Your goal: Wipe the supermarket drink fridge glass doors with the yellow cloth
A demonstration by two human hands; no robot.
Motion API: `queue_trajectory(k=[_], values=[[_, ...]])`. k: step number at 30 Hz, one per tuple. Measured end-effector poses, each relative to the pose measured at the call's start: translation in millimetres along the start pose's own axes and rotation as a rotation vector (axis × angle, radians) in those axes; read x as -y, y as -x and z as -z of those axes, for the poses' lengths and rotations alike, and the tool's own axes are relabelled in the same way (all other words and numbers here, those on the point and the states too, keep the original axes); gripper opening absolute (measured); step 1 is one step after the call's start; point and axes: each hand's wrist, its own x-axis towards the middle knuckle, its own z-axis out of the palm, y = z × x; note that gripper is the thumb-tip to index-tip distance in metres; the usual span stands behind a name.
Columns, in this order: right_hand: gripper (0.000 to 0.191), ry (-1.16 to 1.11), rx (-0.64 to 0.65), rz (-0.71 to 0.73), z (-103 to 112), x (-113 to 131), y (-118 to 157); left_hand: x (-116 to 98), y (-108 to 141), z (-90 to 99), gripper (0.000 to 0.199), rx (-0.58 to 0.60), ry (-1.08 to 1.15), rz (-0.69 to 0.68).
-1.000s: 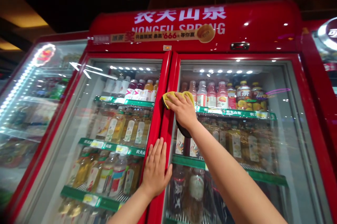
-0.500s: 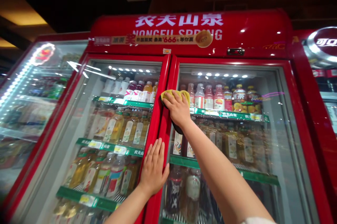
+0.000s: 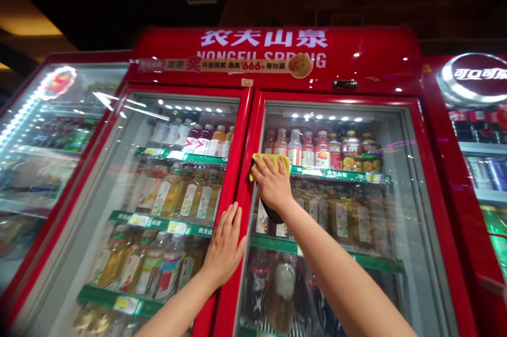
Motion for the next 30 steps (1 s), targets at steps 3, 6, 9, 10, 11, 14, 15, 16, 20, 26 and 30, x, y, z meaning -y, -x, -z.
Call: queue_trajectory(k=[3,6,9,10,11,14,15,16,20,26,30], values=[[0.044,0.015,0.004,-0.076,0.1,5.4,-1.8,-0.1,-3.4,3.6,0.077,0.031,0.051,0.013],[0.047,0.008,0.053,0.06,-1.2,23.5,45.4,4.0,-1.1,10.2,0.076,0.035,0.096,0.038],[0.044,0.004,0.102,0.238,-0.1,29.7,81.2,9.5,-3.7,15.8,0.076,0.015,0.111,0.031],[0.042,0.006,0.113,0.27,1.1,26.5,80.6,10.2,-7.2,16.4,0.077,0.007,0.11,0.019],[0.04,0.01,0.118,0.279,2.7,20.6,73.1,9.9,-12.1,16.3,0.077,0.0,0.109,0.011],[0.041,0.047,0.081,0.148,10.0,-7.3,27.6,3.8,-30.4,12.5,0.077,-0.014,0.117,0.013],[0.043,0.062,0.057,0.071,12.6,-17.3,13.5,0.9,-35.7,10.9,0.077,-0.014,0.124,0.015],[0.044,0.075,0.03,-0.008,14.8,-25.8,4.2,-1.7,-39.8,9.7,0.077,-0.011,0.131,0.009],[0.047,0.105,-0.086,-0.234,16.0,-31.0,24.6,-5.2,-41.3,9.6,0.076,0.008,0.146,-0.02],[0.048,0.065,0.001,0.052,9.4,-12.5,55.9,-12.3,-44.1,5.7,0.076,0.021,0.127,-0.037],[0.047,0.064,-0.058,-0.069,18.7,-47.8,29.0,-26.3,-60.3,-2.7,0.076,0.022,0.118,-0.081]])
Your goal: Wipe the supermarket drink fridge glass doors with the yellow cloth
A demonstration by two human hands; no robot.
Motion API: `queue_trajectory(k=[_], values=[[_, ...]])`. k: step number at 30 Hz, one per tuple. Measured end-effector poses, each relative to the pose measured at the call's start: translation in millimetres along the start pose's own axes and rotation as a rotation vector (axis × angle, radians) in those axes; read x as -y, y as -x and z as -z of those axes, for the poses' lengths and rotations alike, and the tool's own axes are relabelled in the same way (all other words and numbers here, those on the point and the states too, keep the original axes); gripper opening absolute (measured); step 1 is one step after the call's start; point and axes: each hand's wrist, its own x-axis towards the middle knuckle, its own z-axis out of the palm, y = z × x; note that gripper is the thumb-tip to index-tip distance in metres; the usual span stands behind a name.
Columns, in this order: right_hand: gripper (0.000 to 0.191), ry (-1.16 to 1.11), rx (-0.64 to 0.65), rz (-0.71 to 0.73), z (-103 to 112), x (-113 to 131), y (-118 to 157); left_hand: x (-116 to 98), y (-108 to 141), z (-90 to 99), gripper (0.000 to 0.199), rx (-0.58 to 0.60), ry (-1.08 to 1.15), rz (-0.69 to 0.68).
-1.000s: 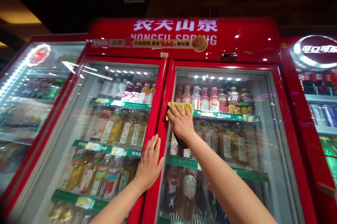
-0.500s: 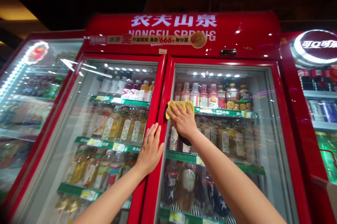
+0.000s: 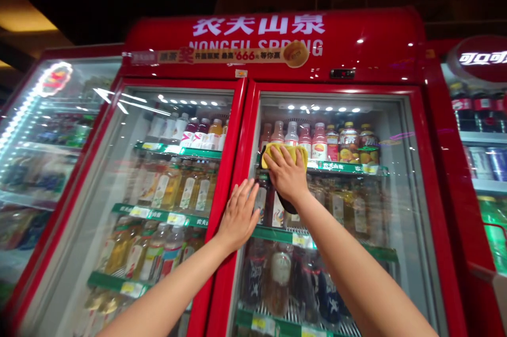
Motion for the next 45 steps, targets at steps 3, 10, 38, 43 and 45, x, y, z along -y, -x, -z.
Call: queue_trajectory(k=[3,10,38,43,45], values=[[0.048,0.057,-0.069,-0.214,6.6,-16.7,15.8,-2.6,-5.4,-1.9,0.074,-0.019,-0.005,-0.033],[0.049,0.045,0.09,0.03,13.2,-16.4,44.5,-10.7,-29.9,-17.7,0.072,-0.081,-0.015,-0.038],[0.049,0.182,0.117,-0.191,66.3,-162.1,79.1,-125.1,-87.5,-64.9,0.06,-0.099,0.081,-0.164],[0.05,0.246,0.058,-0.442,84.4,-220.8,84.7,-152.5,-94.4,-75.8,0.058,-0.108,0.15,-0.169],[0.05,0.283,0.038,-0.506,88.8,-228.8,117.1,-157.9,-88.8,-78.6,0.059,-0.115,0.162,-0.171]])
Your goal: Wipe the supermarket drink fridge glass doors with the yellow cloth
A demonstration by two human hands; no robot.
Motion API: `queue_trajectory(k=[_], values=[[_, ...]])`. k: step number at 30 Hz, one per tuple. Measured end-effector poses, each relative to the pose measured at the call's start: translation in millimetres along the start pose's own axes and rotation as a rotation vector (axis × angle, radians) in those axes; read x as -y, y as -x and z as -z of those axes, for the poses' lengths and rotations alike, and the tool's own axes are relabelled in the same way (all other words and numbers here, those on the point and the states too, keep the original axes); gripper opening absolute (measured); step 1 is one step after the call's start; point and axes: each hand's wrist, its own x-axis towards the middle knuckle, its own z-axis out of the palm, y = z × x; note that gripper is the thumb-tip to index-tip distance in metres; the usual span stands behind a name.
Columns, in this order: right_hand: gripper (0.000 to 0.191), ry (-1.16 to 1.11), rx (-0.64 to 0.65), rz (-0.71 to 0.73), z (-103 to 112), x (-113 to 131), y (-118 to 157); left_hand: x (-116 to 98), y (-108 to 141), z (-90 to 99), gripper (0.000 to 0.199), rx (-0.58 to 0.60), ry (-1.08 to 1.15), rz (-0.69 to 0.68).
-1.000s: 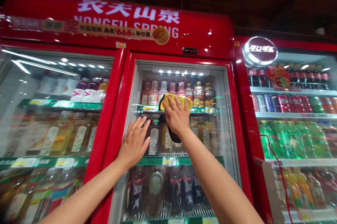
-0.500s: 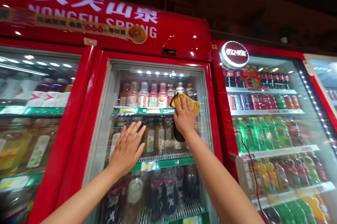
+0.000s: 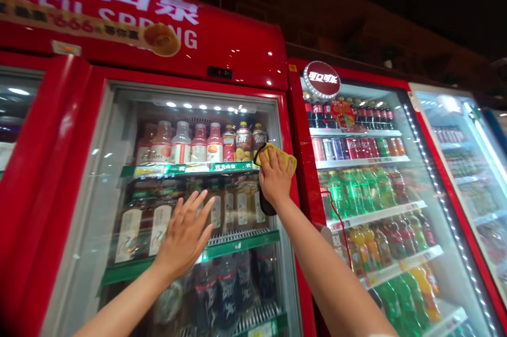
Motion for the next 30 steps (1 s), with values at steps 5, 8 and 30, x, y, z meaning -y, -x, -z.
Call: queue_trajectory(k=[5,8,30], values=[[0.049,0.026,0.006,0.031,-2.5,-27.0,23.0,-11.9,2.2,-8.7,0.065,-0.004,0.007,-0.054],[0.049,-0.004,-0.034,-0.027,-3.6,-31.7,-10.6,-23.5,-9.4,-18.2,0.068,0.0,0.005,-0.062],[0.051,0.005,0.005,-0.164,-1.8,-49.8,5.4,-60.0,-20.6,-39.1,0.057,0.005,0.067,-0.097]])
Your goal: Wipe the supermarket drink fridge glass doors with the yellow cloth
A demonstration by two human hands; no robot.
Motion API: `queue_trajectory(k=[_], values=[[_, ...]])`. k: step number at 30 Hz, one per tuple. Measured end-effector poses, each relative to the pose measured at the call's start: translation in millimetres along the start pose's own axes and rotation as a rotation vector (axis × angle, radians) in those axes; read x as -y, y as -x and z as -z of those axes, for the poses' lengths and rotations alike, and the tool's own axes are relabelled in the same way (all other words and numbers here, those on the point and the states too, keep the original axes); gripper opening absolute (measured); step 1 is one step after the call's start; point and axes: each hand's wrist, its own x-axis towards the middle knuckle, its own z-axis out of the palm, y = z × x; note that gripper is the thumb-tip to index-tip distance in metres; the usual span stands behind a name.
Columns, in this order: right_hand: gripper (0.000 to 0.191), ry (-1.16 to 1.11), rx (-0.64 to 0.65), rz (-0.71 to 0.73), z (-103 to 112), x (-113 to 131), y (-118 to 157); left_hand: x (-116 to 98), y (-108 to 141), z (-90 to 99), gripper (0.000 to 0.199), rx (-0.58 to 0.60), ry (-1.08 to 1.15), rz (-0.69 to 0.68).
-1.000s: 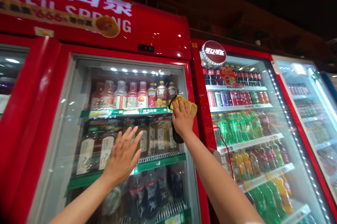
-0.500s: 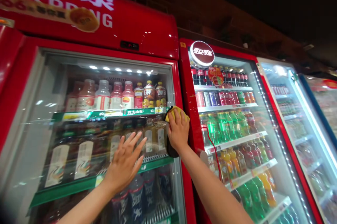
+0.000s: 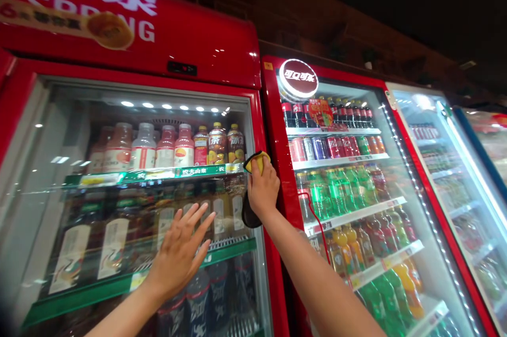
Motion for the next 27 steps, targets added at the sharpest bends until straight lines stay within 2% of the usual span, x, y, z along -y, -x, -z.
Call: queue_trajectory(k=[2,3,5,8,9,11,14,15,17,19,21,23,25,27], values=[[0.05,-0.018,-0.006,0.022,-1.2,-4.2,7.8,1.1,0.4,0.9,0.056,-0.003,0.0,-0.012],[0.05,-0.038,-0.016,0.026,-1.5,-4.1,1.7,1.7,-0.1,1.3,0.056,-0.004,0.0,-0.01],[0.05,-0.078,-0.043,0.0,-1.3,3.2,-25.3,1.9,-2.5,1.5,0.057,-0.007,-0.007,0.01],[0.05,-0.079,-0.055,-0.025,-0.4,28.4,-65.7,0.5,-6.6,0.4,0.057,-0.01,-0.035,0.044],[0.05,-0.071,-0.045,0.004,0.1,37.0,-70.0,0.2,-7.2,0.1,0.057,-0.01,-0.045,0.044],[0.05,-0.076,-0.016,0.149,1.4,46.6,-61.3,0.9,-6.3,1.1,0.056,-0.013,-0.064,0.034],[0.043,-0.166,0.015,0.482,4.4,34.1,-29.6,8.3,0.2,9.2,0.054,-0.003,-0.071,0.021],[0.041,-0.206,0.003,0.548,5.2,25.1,-23.6,12.4,3.2,13.6,0.054,0.001,-0.071,0.019],[0.041,-0.268,-0.058,0.55,5.5,10.4,-28.3,22.1,8.8,23.2,0.053,0.0,-0.082,0.011],[0.043,-0.29,-0.12,0.414,4.3,11.6,-52.7,31.5,12.3,31.8,0.05,-0.008,-0.113,0.009],[0.043,-0.276,-0.128,0.27,2.7,33.3,-82.6,38.3,13.1,37.4,0.048,-0.008,-0.147,0.028],[0.039,-0.244,-0.103,0.188,1.6,67.0,-100.8,42.0,12.5,39.7,0.048,0.001,-0.168,0.055],[0.045,-0.205,-0.067,0.239,1.3,96.6,-98.0,43.8,12.7,40.3,0.048,0.015,-0.173,0.063],[0.053,-0.174,-0.024,0.411,1.6,108.0,-78.3,46.0,15.3,41.6,0.048,0.033,-0.171,0.055]])
